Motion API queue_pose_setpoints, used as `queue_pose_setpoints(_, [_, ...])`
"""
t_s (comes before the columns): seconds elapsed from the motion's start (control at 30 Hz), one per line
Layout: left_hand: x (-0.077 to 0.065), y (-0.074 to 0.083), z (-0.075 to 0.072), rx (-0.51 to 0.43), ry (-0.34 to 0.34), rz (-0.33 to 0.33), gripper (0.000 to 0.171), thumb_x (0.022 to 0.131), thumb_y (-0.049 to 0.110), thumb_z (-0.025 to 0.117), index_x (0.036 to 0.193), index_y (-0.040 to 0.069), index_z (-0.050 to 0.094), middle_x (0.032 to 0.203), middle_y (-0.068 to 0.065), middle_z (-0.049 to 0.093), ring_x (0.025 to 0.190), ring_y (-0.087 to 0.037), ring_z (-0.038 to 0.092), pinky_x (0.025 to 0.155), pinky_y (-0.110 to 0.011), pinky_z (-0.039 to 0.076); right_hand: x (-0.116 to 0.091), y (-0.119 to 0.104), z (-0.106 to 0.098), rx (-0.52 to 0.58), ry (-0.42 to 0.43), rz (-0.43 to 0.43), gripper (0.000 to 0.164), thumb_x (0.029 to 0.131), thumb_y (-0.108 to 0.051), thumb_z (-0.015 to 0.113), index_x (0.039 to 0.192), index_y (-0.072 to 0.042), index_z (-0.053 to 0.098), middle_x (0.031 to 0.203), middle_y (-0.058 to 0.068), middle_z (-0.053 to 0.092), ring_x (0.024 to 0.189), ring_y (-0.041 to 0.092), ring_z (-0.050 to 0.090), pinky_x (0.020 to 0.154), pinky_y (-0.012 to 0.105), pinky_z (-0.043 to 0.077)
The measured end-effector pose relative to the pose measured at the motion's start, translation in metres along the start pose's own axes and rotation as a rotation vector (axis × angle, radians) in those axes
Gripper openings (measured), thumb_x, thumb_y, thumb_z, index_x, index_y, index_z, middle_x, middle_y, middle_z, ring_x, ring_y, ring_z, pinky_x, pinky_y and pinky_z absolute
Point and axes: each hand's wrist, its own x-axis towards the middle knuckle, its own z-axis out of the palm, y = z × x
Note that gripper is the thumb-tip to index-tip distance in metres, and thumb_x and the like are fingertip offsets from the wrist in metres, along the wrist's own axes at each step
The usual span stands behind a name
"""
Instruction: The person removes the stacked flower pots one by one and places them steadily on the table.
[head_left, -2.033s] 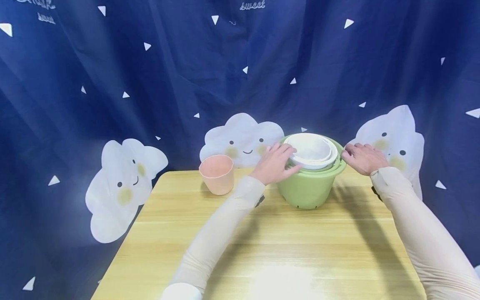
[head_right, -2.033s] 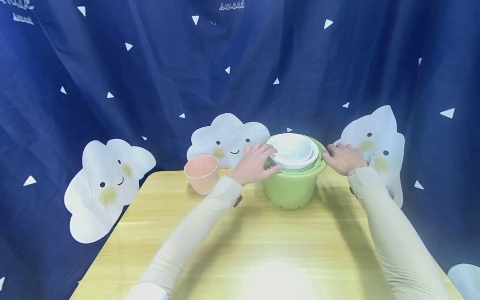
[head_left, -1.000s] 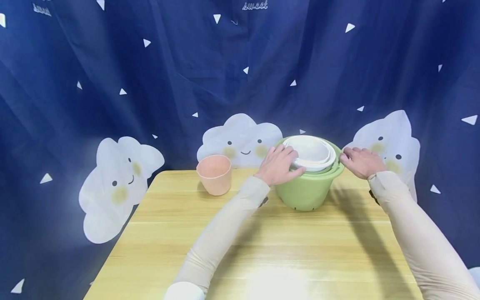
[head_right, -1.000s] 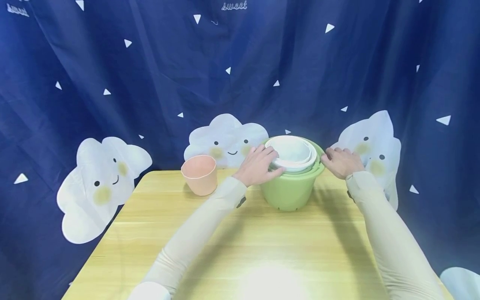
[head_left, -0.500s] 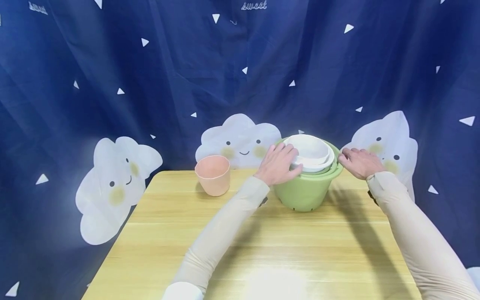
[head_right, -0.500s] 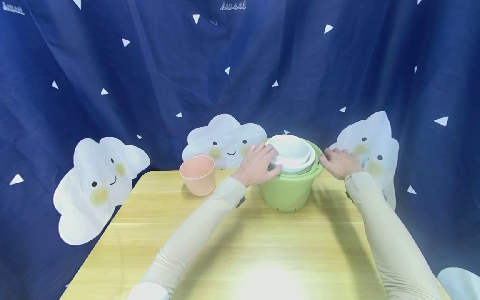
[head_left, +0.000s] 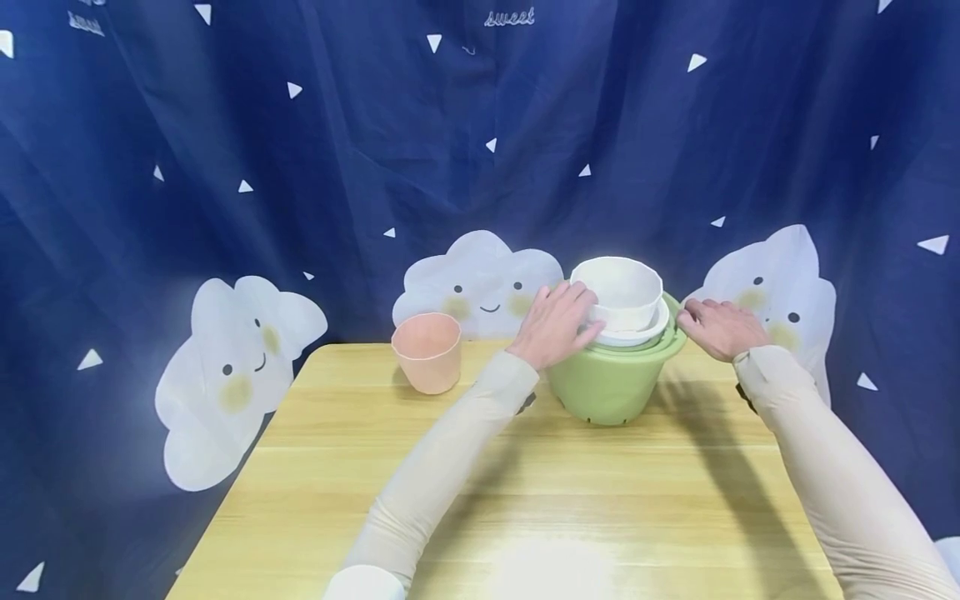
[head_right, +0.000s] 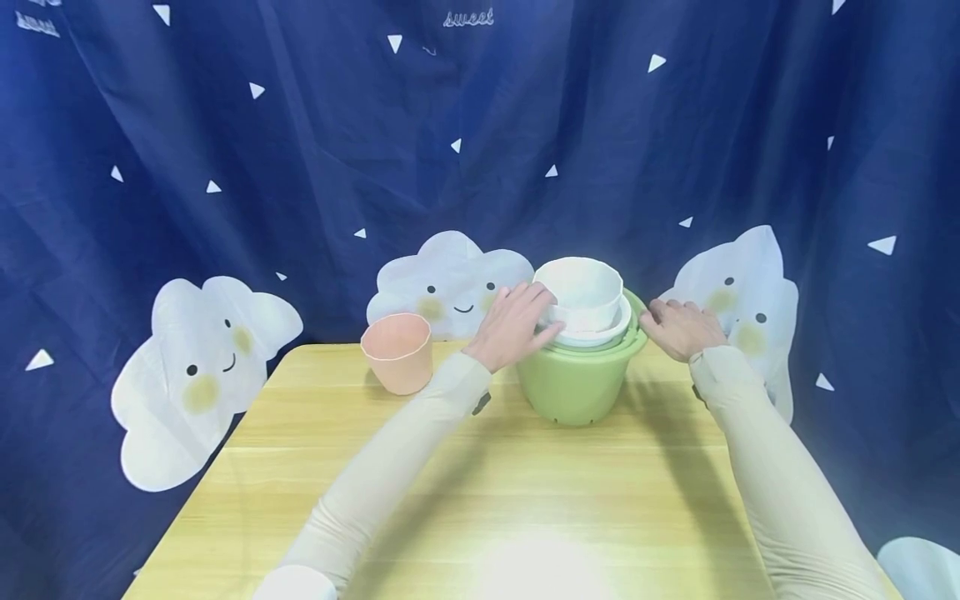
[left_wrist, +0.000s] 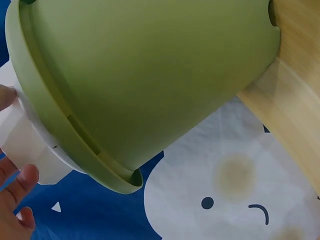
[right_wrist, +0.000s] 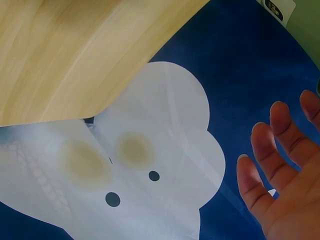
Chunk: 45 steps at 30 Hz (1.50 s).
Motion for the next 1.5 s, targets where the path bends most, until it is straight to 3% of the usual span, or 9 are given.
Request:
queue_pose_setpoints(0.47, [-0.001, 0.003, -0.001, -0.021, 0.026, 0.017, 0.029, 0.102, 0.044, 0.062, 0.115, 0.018, 0.064, 0.113, 0.005, 0.062, 0.103, -0.012, 0.058, 0.079, -0.025, 0.045, -0.001, 0.001, 0.004, 0.001, -0.008, -0.005, 0.050, 0.103, -0.047, 0.027, 0.112, -0.012, 0.061, 0.112, 0.016, 0.066, 0.098, 0.041, 0.062, 0.065, 0.051, 0.047])
queue_pose_setpoints(0.83, [0.000, 0.000, -0.008, -0.035, 0.120, 0.036, 0.028, 0.101, 0.040, 0.065, 0.113, 0.015, 0.064, 0.112, 0.002, 0.064, 0.102, -0.016, 0.061, 0.082, -0.029, 0.048, -0.001, -0.003, -0.001, -0.002, 0.007, -0.003, 0.048, 0.102, -0.046, 0.028, 0.108, -0.012, 0.060, 0.109, 0.015, 0.066, 0.097, 0.041, 0.061, 0.064, 0.050, 0.046])
queue_pose_setpoints(1.1, [0.000, -0.002, -0.011, -0.033, 0.144, 0.033, 0.030, 0.101, 0.041, 0.064, 0.116, 0.016, 0.065, 0.114, 0.003, 0.065, 0.103, -0.015, 0.063, 0.082, -0.029, 0.050, 0.000, -0.004, -0.001, -0.003, 0.002, 0.000, 0.049, 0.102, -0.048, 0.027, 0.110, -0.012, 0.060, 0.111, 0.016, 0.067, 0.098, 0.042, 0.061, 0.064, 0.053, 0.048])
queue_pose_setpoints(1.5, [-0.001, -0.005, -0.021, -0.030, 0.207, 0.044, 0.033, 0.100, 0.041, 0.066, 0.117, 0.014, 0.066, 0.114, 0.001, 0.067, 0.100, -0.017, 0.063, 0.082, -0.029, 0.050, -0.001, -0.004, -0.004, -0.006, -0.002, -0.003, 0.048, 0.103, -0.047, 0.027, 0.107, -0.012, 0.059, 0.107, 0.015, 0.066, 0.093, 0.039, 0.061, 0.060, 0.047, 0.045])
